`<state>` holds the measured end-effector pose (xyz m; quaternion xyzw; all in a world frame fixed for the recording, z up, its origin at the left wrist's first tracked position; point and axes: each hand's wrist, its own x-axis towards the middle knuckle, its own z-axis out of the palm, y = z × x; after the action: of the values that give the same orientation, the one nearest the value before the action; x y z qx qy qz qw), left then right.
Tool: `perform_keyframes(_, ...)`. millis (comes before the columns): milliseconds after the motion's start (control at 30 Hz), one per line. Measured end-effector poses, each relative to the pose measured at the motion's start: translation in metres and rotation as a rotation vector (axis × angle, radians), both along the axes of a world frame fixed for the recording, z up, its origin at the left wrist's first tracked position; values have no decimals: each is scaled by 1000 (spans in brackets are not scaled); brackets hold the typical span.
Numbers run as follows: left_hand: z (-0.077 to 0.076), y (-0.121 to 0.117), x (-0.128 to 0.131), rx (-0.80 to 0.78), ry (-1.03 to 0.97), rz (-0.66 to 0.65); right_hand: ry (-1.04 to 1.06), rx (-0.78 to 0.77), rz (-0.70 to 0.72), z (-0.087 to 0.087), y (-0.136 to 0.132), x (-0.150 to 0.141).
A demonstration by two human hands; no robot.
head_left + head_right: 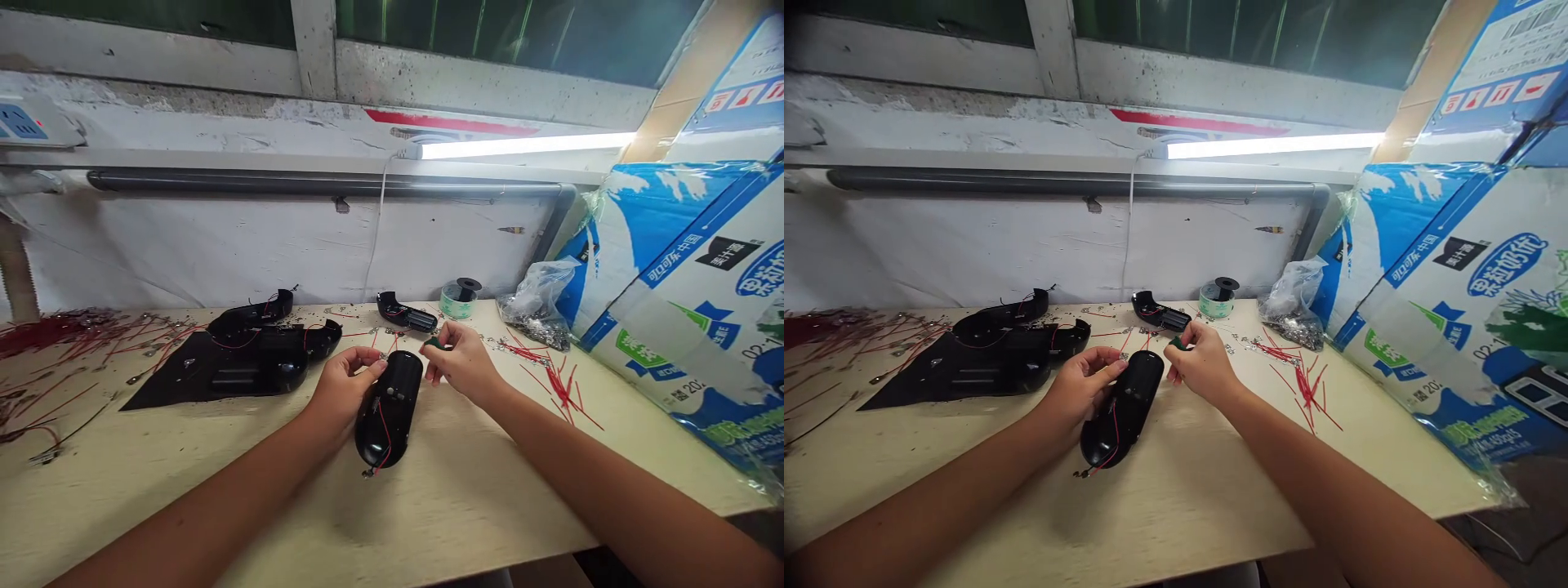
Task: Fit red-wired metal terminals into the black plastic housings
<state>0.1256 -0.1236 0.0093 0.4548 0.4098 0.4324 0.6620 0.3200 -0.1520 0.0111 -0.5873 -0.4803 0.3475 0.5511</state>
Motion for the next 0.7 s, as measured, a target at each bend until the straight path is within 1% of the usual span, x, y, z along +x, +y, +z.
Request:
perform_keyframes(67, -1, 1, 0, -4, -50, 31, 35, -55, 12, 0, 1, 0)
perform_keyframes(100, -1, 2, 0, -5, -73, 44, 57, -78, 40, 0, 2, 0)
perform_keyframes(233, -2, 2, 0, 0, -119, 62, 174, -167, 193, 4, 2, -3)
perform_keyframes(333, -2, 2, -1, 7, -133, 71, 300, -292, 322, 10, -6, -10)
perform_keyframes(400, -2, 2, -1, 20, -146, 73, 323, -356, 395, 13, -11, -17)
perform_keyframes(467, -2, 2, -2, 34, -150, 66, 340, -351, 425, 14, -15, -22)
perform_keyframes(567, -1, 2, -3, 73, -124, 30, 378, -318, 431, 13, -17, -25)
perform_keyframes(633, 1, 2, -4, 158, -62, 9, 390, -313, 428, 12, -16, -24)
perform_keyframes(700, 3, 2, -6, 285, 39, -4, 397, -303, 432, 11, -15, -22)
